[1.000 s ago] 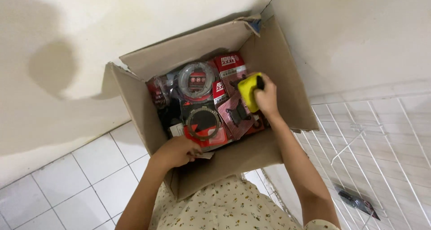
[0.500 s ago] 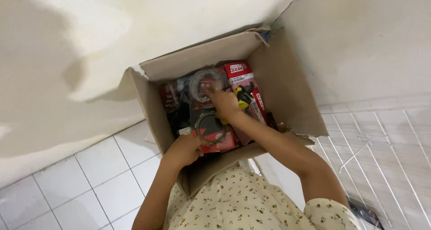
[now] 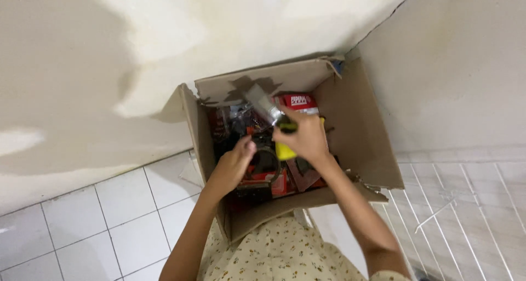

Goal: The person wipes a round, packaged item with a yellow cloth while holding it over a cardboard box. They then lift the item to a wall-mounted wire rack, place it on a hook, and immediately retrieve it to continue wiping it inside the box.

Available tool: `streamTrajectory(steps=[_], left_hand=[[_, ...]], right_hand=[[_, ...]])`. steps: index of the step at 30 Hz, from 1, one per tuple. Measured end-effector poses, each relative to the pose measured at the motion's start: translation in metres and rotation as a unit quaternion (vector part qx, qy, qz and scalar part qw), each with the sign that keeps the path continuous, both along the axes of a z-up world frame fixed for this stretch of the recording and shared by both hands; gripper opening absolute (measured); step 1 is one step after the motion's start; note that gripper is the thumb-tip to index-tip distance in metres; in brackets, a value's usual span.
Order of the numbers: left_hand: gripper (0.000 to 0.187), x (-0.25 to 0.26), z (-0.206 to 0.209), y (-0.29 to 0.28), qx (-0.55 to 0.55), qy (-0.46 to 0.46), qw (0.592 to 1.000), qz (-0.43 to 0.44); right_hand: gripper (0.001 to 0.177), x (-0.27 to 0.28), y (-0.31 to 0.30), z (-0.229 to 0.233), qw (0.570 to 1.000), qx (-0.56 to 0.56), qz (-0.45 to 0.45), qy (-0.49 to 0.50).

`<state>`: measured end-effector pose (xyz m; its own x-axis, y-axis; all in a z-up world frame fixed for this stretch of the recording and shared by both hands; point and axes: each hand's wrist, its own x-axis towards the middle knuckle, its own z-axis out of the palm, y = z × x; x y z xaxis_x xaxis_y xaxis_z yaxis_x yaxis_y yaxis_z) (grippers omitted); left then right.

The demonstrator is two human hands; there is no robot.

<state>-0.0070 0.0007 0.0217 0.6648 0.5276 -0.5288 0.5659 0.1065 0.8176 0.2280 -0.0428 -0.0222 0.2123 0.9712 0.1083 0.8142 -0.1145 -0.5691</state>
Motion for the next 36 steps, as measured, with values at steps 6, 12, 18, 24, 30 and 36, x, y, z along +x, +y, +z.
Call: streamTrajectory(steps=[6, 12, 18, 24, 30, 36], left_hand=[[0.092, -0.001, 0.03, 0.014, -0.344, -0.27, 0.809, 0.392], [0.053, -0.017, -0.015, -0.007, -0.386, -0.263, 0.721, 0.512], [0.047, 0.0, -0.018, -0.018, -0.379, -0.276, 0.741, 0.481], [0.046, 0.014, 0.02, -0.012, -0.347, -0.306, 0.719, 0.519], [0.046, 0.005, 0.02, -0.014, -0.336, -0.317, 0.698, 0.547], [0.059, -0.022, -0.096, -0.025, -0.373, -0.175, 0.743, 0.527]], right_hand=[[0.04, -0.034, -0.053, 0.038, 0.976, 0.123, 0.171, -0.052], [0.042, -0.029, -0.066, 0.065, 0.982, 0.036, 0.133, 0.131], [0.035, -0.022, -0.052, 0.069, 0.941, 0.106, -0.035, 0.32], [0.04, -0.061, -0.053, 0.031, 0.965, 0.127, 0.063, 0.222], [0.05, -0.073, -0.035, 0.028, 0.974, 0.144, 0.099, 0.144], [0.043, -0.081, -0.021, 0.045, 0.971, 0.181, 0.0, 0.157]])
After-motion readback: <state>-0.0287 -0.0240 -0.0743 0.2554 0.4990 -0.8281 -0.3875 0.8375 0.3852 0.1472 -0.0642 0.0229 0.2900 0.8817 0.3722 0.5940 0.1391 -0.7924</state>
